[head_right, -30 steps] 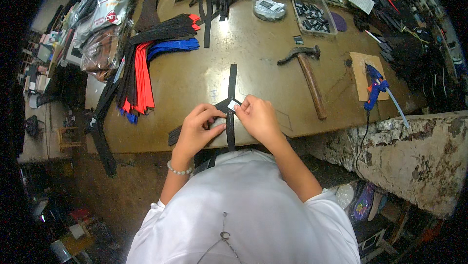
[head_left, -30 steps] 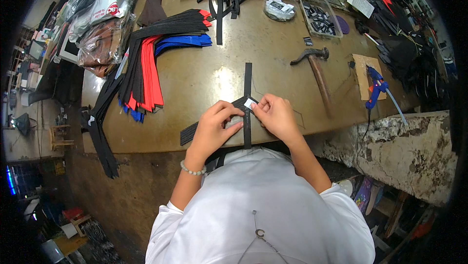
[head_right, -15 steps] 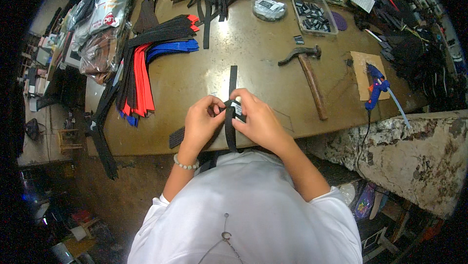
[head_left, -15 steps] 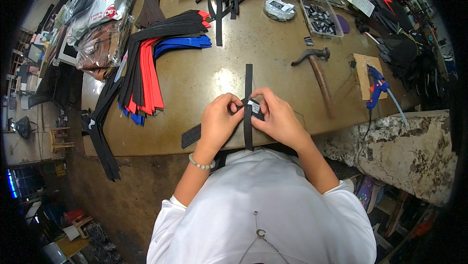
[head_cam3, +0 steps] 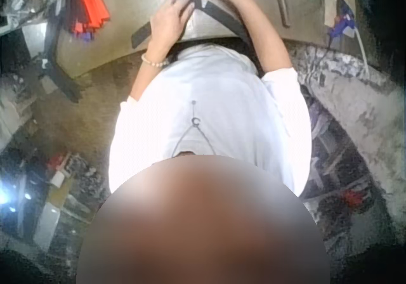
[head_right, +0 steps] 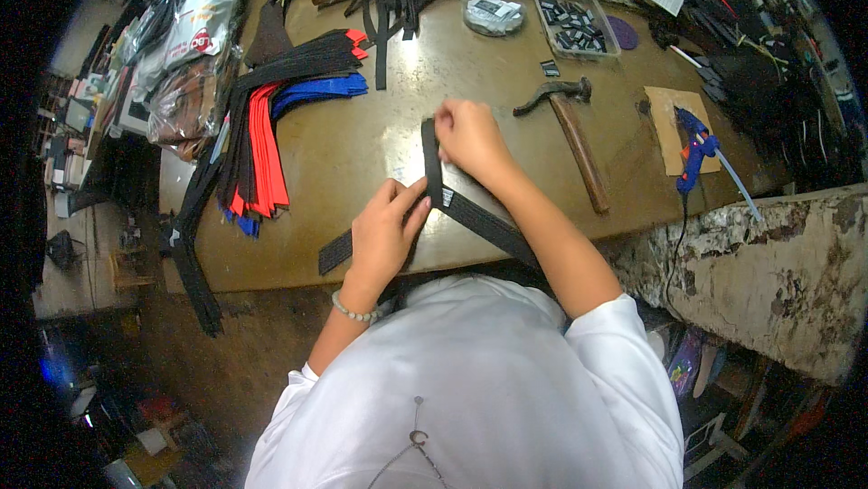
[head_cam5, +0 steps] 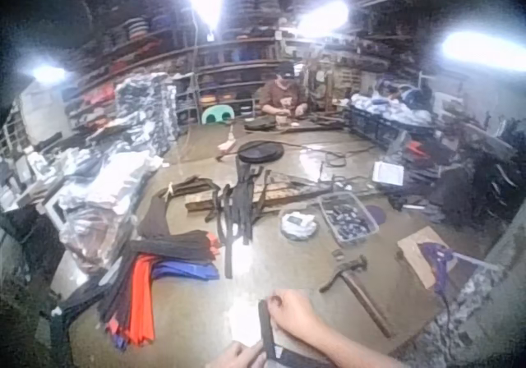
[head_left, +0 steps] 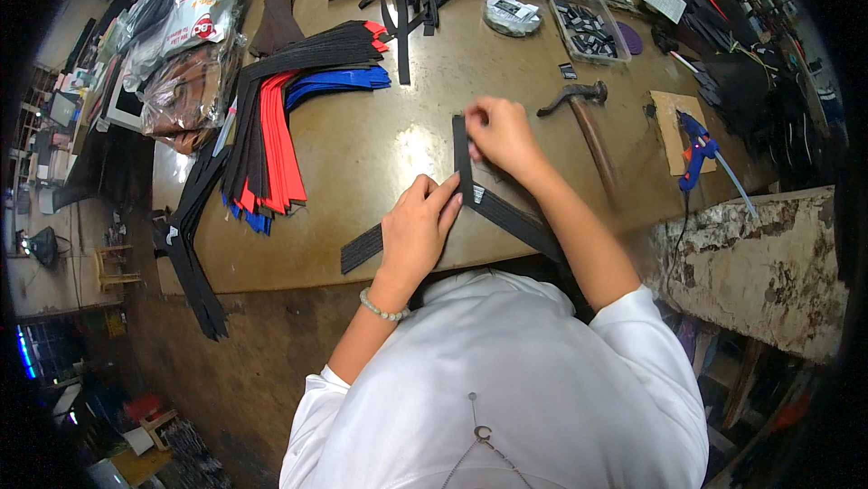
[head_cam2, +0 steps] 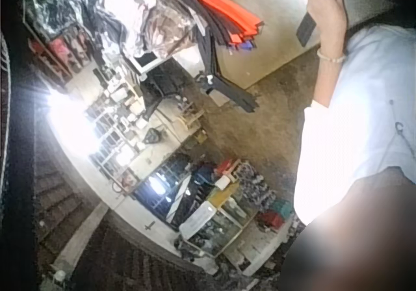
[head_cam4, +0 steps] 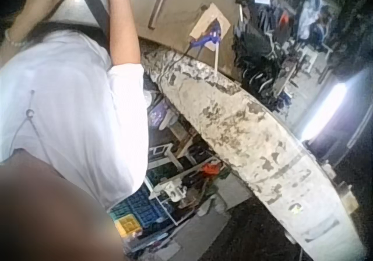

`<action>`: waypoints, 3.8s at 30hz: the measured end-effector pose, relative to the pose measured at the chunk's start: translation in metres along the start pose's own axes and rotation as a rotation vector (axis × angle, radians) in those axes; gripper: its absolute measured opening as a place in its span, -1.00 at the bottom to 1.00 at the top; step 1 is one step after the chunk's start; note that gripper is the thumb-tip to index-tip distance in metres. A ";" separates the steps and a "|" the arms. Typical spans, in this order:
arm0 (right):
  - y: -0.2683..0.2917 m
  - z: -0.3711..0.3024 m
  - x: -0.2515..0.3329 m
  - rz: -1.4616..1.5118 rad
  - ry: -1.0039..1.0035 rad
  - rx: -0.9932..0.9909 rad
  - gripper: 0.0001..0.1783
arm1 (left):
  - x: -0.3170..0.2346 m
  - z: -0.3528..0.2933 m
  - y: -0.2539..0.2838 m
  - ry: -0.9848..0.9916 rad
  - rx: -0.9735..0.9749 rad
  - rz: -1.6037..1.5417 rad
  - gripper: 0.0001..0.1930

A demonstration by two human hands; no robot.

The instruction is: The person assembles a Y-shaped strap assembly on a workbench using black webbing, a hot glue gun, and small metal buckles. They repeatedly apply glue to strap ends, attach buckles, and press the joints to secure them.

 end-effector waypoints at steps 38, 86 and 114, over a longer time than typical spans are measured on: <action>0.036 -0.132 0.005 -0.370 0.221 0.046 -0.68 | 0.050 -0.015 -0.010 0.110 -0.254 -0.598 -0.69; 0.126 -0.216 0.130 0.927 1.129 -0.012 -0.88 | -0.131 -0.082 0.175 -1.341 0.431 -1.030 -0.76; -0.010 -0.133 0.010 -0.470 0.388 -0.155 -0.53 | -0.137 -0.089 0.159 -0.990 0.694 -0.802 0.09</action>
Point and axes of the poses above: each hand's wrist, its own z-axis towards the middle knuckle, its own y-axis out of the back of the hand, x = y × z, the point moved 6 cm from there along z, towards the middle knuckle, and after that the axes turned 3 degrees about -x, right-handed, at the moved point
